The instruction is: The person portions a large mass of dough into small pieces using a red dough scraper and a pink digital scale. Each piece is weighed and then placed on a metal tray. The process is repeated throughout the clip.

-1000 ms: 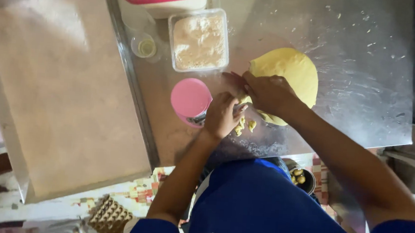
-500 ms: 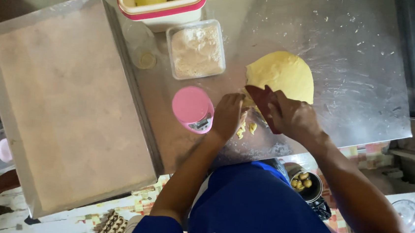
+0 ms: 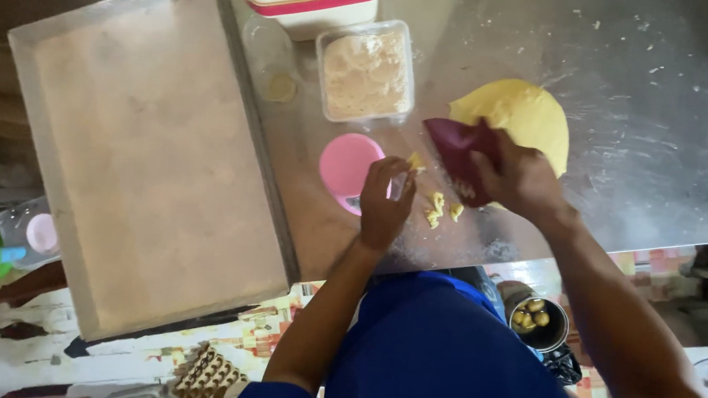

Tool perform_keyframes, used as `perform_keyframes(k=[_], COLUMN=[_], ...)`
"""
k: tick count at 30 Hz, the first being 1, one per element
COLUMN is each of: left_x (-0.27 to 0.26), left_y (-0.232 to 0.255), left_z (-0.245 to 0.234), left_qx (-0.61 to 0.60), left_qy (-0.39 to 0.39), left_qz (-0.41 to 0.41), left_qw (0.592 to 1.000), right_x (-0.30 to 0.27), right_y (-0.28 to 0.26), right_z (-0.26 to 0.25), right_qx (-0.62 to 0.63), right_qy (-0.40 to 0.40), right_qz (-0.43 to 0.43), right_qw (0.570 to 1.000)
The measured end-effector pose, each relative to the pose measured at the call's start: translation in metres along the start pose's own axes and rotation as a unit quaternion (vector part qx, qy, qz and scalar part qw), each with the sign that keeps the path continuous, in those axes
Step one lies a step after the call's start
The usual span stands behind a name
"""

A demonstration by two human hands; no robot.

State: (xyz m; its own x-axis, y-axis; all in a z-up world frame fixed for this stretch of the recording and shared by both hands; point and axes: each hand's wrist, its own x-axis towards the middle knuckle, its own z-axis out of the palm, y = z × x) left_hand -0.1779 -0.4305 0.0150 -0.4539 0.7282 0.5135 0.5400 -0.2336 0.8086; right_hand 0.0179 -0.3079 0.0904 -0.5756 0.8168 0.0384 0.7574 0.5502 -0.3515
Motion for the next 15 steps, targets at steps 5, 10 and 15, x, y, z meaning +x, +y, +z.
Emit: perform_keyframes(k=[5, 10, 15], left_x=[0.025, 0.018, 0.011], left_y=[0.036, -0.017, -0.014], left_z=[-0.072, -0.089, -0.100], left_qx=[0.029, 0.127, 0.184], left_qy=[0.038, -0.058, -0.019], left_qz=[0.000, 0.025, 0.048], left_qw=[0.999, 0.990, 0.982], right_x=[-0.058, -0.087, -0.086], right_y=[0.024, 0.033, 0.009], right_z=[-0.010, -0.006, -0.015], right_qx=[0.018, 0.069, 0.058], right_qy=[0.023, 0.012, 0.024], right_qz=[0.090, 0.108, 0.106], right_qw=[0.996, 0.992, 0.992])
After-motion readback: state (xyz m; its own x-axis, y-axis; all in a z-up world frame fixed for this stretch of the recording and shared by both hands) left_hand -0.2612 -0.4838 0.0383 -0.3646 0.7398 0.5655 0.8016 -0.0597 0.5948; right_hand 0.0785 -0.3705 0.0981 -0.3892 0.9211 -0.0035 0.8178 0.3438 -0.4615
